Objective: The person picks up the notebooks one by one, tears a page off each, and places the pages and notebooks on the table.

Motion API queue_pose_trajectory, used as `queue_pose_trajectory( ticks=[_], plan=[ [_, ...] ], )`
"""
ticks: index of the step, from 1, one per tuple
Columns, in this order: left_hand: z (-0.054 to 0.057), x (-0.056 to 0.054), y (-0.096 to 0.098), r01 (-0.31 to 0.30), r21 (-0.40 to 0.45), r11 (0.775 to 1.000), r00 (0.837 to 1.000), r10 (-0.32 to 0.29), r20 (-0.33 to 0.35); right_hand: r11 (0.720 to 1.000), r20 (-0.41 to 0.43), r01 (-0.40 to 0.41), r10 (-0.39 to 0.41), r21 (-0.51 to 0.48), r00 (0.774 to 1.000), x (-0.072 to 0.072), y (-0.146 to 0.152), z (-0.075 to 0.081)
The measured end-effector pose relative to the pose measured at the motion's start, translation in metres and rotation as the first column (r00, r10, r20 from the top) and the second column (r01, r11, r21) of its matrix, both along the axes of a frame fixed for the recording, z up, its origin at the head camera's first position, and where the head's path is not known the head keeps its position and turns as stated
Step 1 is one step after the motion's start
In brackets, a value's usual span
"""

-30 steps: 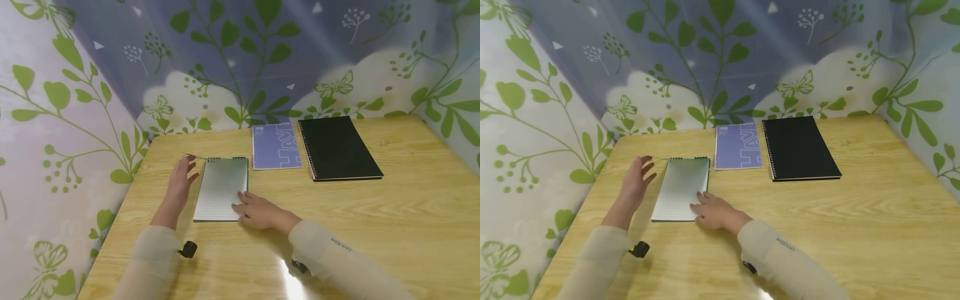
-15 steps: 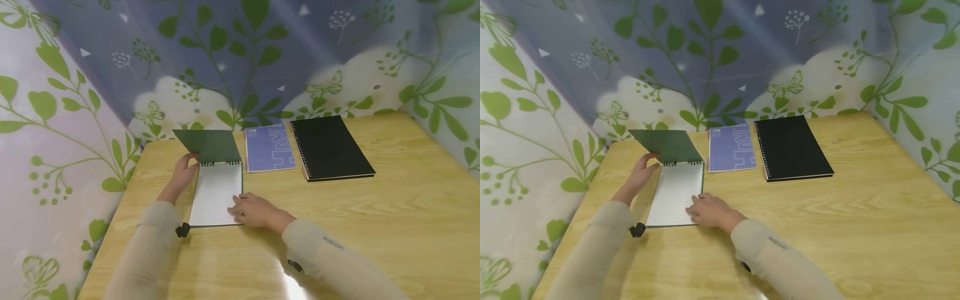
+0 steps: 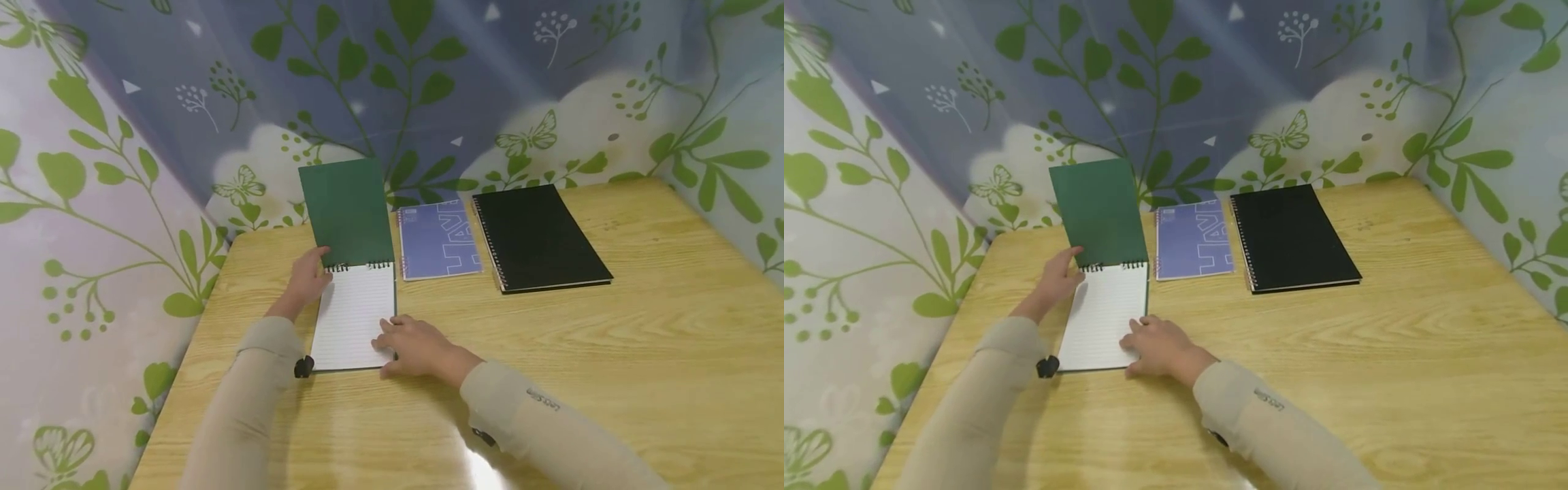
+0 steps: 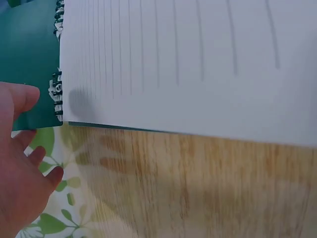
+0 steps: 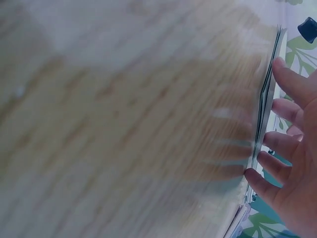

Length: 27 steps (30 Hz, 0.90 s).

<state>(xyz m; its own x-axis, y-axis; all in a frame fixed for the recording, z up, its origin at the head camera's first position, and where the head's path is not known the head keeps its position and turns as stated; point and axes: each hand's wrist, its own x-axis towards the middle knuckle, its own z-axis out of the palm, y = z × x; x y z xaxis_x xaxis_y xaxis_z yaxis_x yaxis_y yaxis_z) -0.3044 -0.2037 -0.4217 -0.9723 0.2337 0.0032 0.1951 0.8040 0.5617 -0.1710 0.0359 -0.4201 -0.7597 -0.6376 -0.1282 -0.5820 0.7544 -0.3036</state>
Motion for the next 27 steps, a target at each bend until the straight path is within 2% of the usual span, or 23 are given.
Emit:
queue_pose_trajectory(
  ticks=[8, 12, 16, 19, 23, 27],
  plan=[
    [-0.002, 0.003, 0.003, 0.023, -0.092, 0.995, 0.995, -0.014, 0.103, 1.000, -0.025, 0.002, -0.002, -0.010, 1.000, 0.003, 0.000, -0.002],
    [-0.003, 0.008, 0.004, -0.001, -0.151, 0.988, 0.987, 0.025, 0.159, 1.000, -0.045, -0.008, 0.007, -0.017, 0.999, 0.004, 0.000, -0.002],
    [-0.007, 0.010, 0.005, -0.008, -0.250, 0.968, 0.977, 0.061, 0.206, 1.000, -0.059, -0.014, 0.014, -0.012, 0.998, 0.006, -0.001, -0.001],
    [-0.009, 0.010, 0.006, -0.007, -0.295, 0.955, 0.975, 0.072, 0.208, 1.000, -0.059, -0.020, 0.020, 0.003, 0.998, 0.007, -0.001, 0.000],
    [-0.007, 0.013, 0.008, -0.028, -0.294, 0.955, 0.976, 0.089, 0.198, 1.000, -0.056, -0.028, 0.029, 0.013, 0.998, 0.008, -0.001, 0.001],
    [-0.006, 0.015, 0.011, -0.040, -0.300, 0.953, 0.978, 0.098, 0.182, 0.999, -0.108, -0.046, 0.045, -0.013, 0.993, 0.008, 0.000, 0.001]
  ],
)
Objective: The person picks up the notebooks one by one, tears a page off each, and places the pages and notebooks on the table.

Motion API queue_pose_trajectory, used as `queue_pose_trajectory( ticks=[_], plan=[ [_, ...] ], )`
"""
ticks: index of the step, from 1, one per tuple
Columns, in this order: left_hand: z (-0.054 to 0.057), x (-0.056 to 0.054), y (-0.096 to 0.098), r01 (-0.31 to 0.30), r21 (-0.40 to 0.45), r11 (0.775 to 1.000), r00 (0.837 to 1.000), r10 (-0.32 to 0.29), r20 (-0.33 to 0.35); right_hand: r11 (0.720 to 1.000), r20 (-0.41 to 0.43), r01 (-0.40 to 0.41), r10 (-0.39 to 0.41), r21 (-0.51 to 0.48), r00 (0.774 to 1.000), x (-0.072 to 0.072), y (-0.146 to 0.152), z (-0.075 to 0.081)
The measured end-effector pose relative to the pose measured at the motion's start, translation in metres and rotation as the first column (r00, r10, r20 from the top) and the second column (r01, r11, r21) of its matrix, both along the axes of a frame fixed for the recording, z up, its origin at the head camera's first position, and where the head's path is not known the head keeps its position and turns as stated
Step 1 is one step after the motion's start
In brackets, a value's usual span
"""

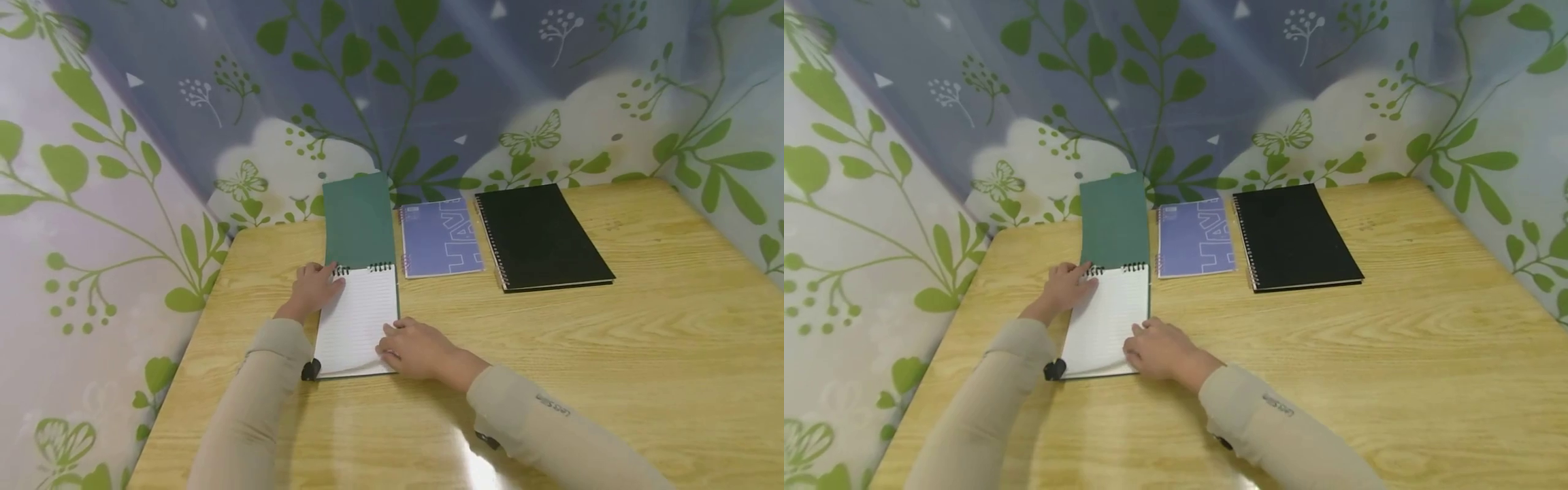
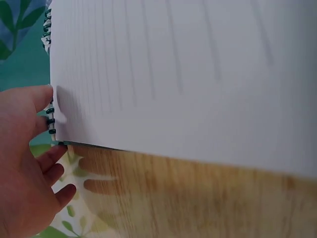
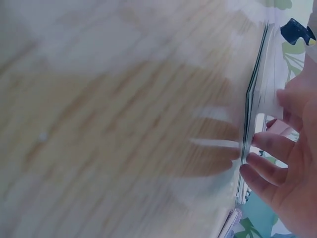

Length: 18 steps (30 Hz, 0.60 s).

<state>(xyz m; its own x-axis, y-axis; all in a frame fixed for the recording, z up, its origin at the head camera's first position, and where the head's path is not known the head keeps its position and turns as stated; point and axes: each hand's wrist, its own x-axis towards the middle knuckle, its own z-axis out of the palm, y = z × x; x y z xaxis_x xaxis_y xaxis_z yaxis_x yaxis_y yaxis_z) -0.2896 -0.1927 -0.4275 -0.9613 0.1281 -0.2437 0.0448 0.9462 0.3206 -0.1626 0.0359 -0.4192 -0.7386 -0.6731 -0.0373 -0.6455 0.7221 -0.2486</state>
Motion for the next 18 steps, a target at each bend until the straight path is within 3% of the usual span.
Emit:
queue_pose_trajectory(
  ticks=[5, 9, 18],
  plan=[
    [0.0005, -0.0002, 0.0035, 0.002, -0.048, 0.999, 1.000, -0.002, -0.008, 0.999, -0.087, -0.027, 0.026, -0.018, 0.996, 0.0004, -0.0003, -0.0009],
    [0.0021, -0.0012, 0.0060, 0.037, -0.106, 0.994, 0.999, -0.037, 0.001, 0.999, -0.109, -0.022, 0.019, -0.029, 0.994, 0.0002, -0.0015, 0.0001],
    [0.0008, 0.0001, 0.0051, 0.044, -0.095, 0.995, 0.999, -0.042, 0.021, 0.998, -0.173, -0.049, 0.041, -0.042, 0.984, 0.0010, -0.0028, -0.0002]
  ],
)
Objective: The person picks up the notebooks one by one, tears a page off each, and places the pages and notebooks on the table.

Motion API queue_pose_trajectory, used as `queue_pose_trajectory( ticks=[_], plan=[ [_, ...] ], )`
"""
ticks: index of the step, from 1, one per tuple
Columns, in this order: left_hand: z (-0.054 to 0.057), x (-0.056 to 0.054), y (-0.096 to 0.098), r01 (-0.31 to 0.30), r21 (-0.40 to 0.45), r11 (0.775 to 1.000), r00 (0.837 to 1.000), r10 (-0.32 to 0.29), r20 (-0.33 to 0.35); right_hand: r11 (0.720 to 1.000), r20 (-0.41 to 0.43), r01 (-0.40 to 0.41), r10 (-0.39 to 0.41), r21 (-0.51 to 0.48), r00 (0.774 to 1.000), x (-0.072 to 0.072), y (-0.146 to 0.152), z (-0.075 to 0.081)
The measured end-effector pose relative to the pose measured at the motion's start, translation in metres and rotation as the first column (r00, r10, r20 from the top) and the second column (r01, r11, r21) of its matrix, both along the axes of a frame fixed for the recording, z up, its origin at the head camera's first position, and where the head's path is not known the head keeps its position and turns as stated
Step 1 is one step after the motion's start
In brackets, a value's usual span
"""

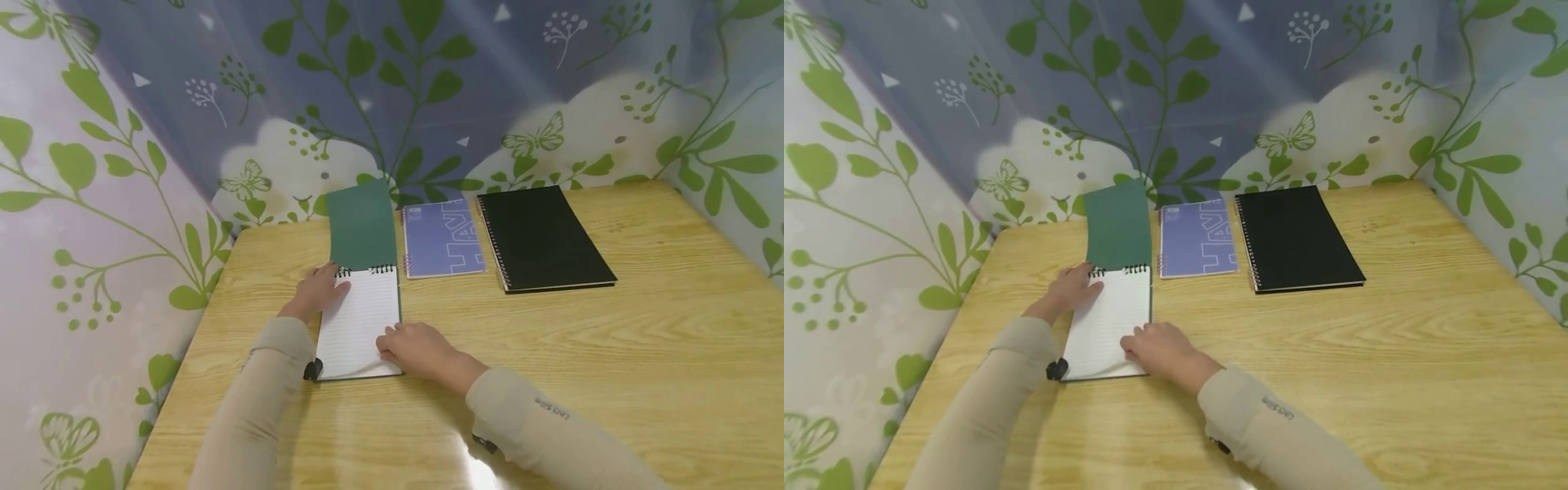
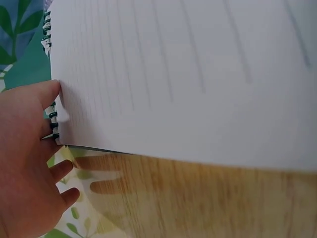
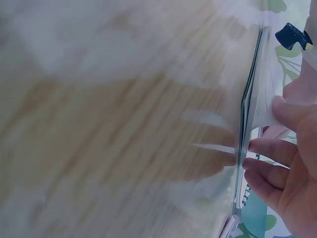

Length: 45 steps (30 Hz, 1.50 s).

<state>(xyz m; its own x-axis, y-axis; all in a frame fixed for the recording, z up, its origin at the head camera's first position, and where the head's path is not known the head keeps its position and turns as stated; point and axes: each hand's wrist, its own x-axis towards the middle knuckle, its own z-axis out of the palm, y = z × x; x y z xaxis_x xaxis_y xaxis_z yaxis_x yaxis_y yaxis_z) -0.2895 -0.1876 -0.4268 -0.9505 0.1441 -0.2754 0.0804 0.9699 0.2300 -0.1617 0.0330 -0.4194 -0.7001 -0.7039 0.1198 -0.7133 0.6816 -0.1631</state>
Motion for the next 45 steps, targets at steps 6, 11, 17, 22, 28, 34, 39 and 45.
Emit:
queue_pose_trajectory(
  ticks=[6, 11, 17, 22, 28, 34, 39, 45],
  plan=[
    [-0.003, 0.004, -0.004, 0.067, 0.049, 0.997, 0.998, -0.068, 0.009, 1.000, -0.074, 0.000, 0.000, -0.008, 0.997, 0.003, -0.002, -0.003],
    [0.001, 0.012, -0.007, 0.148, 0.080, 0.986, 0.989, -0.147, -0.019, 0.998, -0.026, 0.053, -0.053, -0.020, 0.998, 0.002, -0.004, -0.002],
    [0.010, 0.032, -0.011, 0.165, 0.249, 0.954, 0.984, -0.178, 0.028, 0.993, 0.030, 0.082, -0.080, -0.081, 0.996, 0.002, -0.004, -0.002],
    [0.022, 0.055, -0.008, 0.177, 0.283, 0.943, 0.976, -0.206, 0.074, 0.990, 0.012, 0.105, -0.105, -0.095, 0.994, 0.000, -0.005, -0.001],
    [0.041, 0.084, -0.004, 0.204, 0.283, 0.937, 0.966, -0.239, 0.096, 0.987, -0.050, 0.142, -0.146, -0.068, 0.988, -0.003, -0.005, 0.003],
    [0.053, 0.106, -0.003, 0.283, 0.205, 0.937, 0.948, -0.305, 0.084, 0.976, -0.118, 0.192, -0.204, -0.103, 0.972, -0.006, 0.000, 0.009],
    [0.055, 0.117, 0.000, 0.330, 0.039, 0.943, 0.944, -0.329, -0.016, 0.960, -0.114, 0.228, -0.247, -0.160, 0.962, -0.009, 0.004, 0.016],
    [0.052, 0.122, 0.000, 0.322, -0.140, 0.936, 0.900, -0.348, -0.262, 0.930, -0.044, 0.275, -0.294, -0.245, 0.955, -0.018, 0.011, 0.016]
  ],
)
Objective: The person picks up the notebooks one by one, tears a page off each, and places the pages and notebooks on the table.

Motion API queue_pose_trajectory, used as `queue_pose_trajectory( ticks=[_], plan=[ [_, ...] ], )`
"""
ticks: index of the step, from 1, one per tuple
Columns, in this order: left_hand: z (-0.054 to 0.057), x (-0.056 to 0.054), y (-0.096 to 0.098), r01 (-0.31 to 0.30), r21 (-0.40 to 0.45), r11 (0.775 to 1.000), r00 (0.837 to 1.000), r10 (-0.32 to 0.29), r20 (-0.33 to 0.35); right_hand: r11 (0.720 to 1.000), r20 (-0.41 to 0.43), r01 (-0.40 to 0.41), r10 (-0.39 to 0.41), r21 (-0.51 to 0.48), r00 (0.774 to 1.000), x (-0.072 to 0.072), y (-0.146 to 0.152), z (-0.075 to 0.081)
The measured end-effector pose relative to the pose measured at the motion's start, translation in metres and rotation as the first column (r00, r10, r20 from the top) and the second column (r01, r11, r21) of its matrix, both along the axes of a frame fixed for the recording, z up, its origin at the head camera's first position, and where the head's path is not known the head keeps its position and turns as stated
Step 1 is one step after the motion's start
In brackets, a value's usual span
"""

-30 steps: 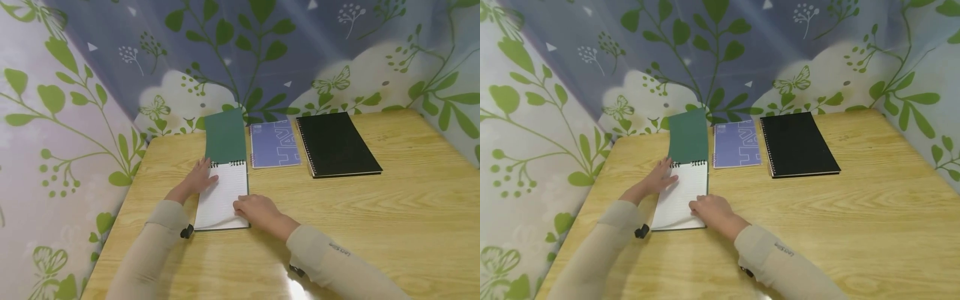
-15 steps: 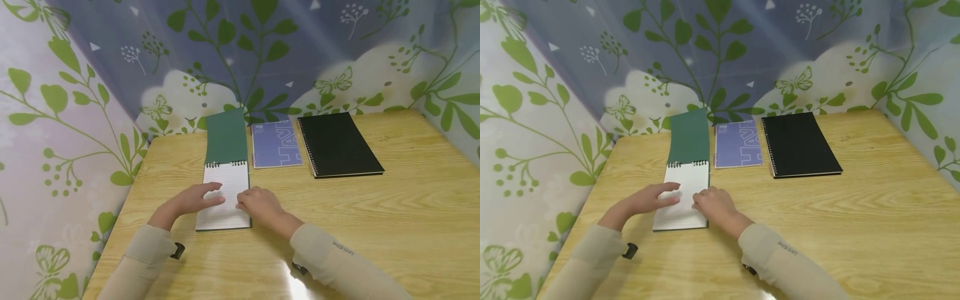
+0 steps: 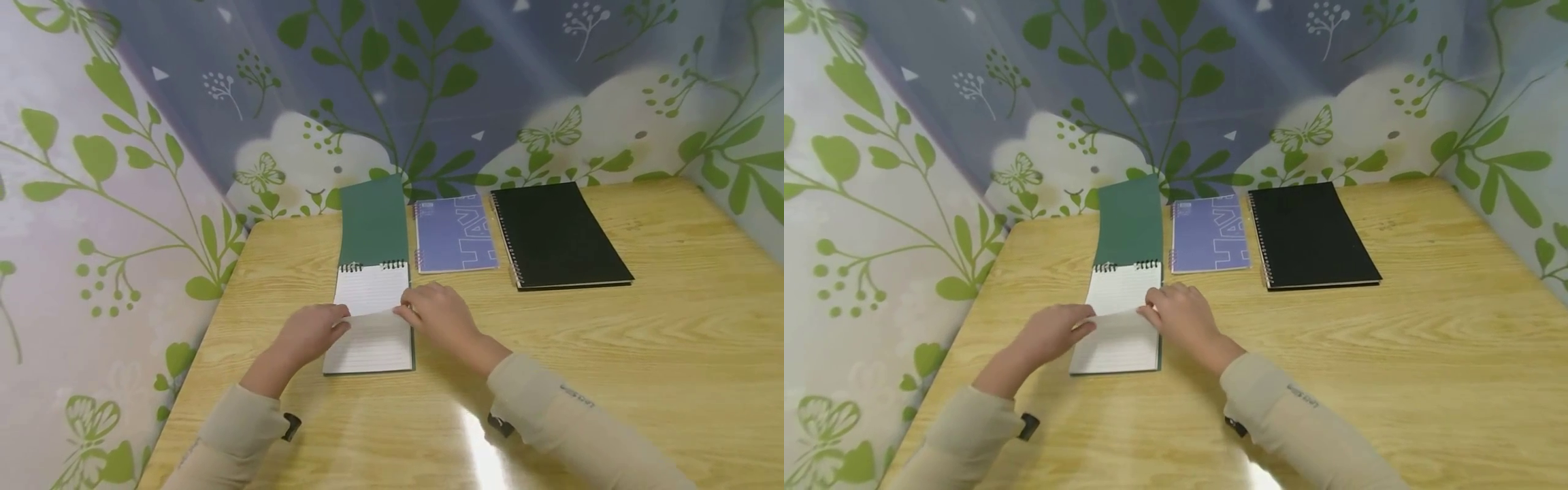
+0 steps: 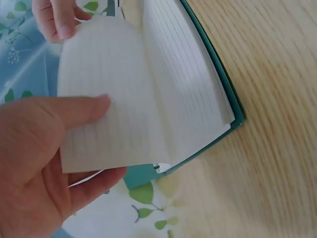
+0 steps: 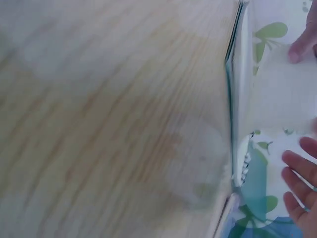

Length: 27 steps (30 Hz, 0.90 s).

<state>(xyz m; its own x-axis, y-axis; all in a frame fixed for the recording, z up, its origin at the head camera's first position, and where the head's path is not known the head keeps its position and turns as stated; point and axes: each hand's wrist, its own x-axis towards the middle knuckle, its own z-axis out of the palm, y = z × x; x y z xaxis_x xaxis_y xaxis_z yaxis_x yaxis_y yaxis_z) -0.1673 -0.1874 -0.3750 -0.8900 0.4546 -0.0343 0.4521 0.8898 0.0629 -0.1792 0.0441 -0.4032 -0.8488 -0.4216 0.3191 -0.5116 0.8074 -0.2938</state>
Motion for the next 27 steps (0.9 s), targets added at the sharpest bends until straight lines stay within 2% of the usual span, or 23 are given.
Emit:
queue_pose_trajectory(
  ticks=[2, 4, 8, 11, 14, 18, 24, 27],
  plan=[
    [-0.001, 0.001, -0.002, -0.028, 0.005, 1.000, 0.996, 0.028, -0.080, 0.998, 0.054, 0.018, -0.015, -0.053, 0.998, -0.006, 0.003, -0.004],
    [-0.002, 0.002, -0.004, -0.083, 0.021, 0.996, 0.987, 0.086, -0.135, 0.995, 0.119, 0.044, -0.033, -0.086, 0.992, -0.015, 0.008, -0.009],
    [-0.004, 0.004, -0.006, -0.212, 0.104, 0.972, 0.955, 0.228, -0.188, 0.993, 0.212, 0.081, -0.061, -0.089, 0.975, -0.037, 0.021, -0.018],
    [-0.007, 0.006, -0.006, -0.266, 0.182, 0.947, 0.933, 0.300, -0.200, 0.994, 0.260, 0.077, -0.056, -0.071, 0.964, -0.053, 0.029, -0.022],
    [-0.008, 0.007, -0.006, -0.282, 0.226, 0.932, 0.922, 0.329, -0.206, 0.997, 0.281, 0.056, -0.037, -0.060, 0.959, -0.065, 0.032, -0.025],
    [-0.008, 0.006, -0.006, -0.306, 0.244, 0.920, 0.905, 0.361, -0.224, 0.998, 0.295, 0.033, -0.015, -0.058, 0.955, -0.080, 0.025, -0.029],
    [-0.008, 0.004, -0.005, -0.331, 0.271, 0.904, 0.888, 0.396, -0.235, 0.999, 0.386, 0.045, -0.030, -0.029, 0.922, -0.097, 0.009, -0.035],
    [-0.010, 0.004, -0.006, -0.338, 0.277, 0.900, 0.886, 0.403, -0.230, 0.998, 0.414, 0.058, -0.046, -0.016, 0.909, -0.101, 0.006, -0.040]
  ],
)
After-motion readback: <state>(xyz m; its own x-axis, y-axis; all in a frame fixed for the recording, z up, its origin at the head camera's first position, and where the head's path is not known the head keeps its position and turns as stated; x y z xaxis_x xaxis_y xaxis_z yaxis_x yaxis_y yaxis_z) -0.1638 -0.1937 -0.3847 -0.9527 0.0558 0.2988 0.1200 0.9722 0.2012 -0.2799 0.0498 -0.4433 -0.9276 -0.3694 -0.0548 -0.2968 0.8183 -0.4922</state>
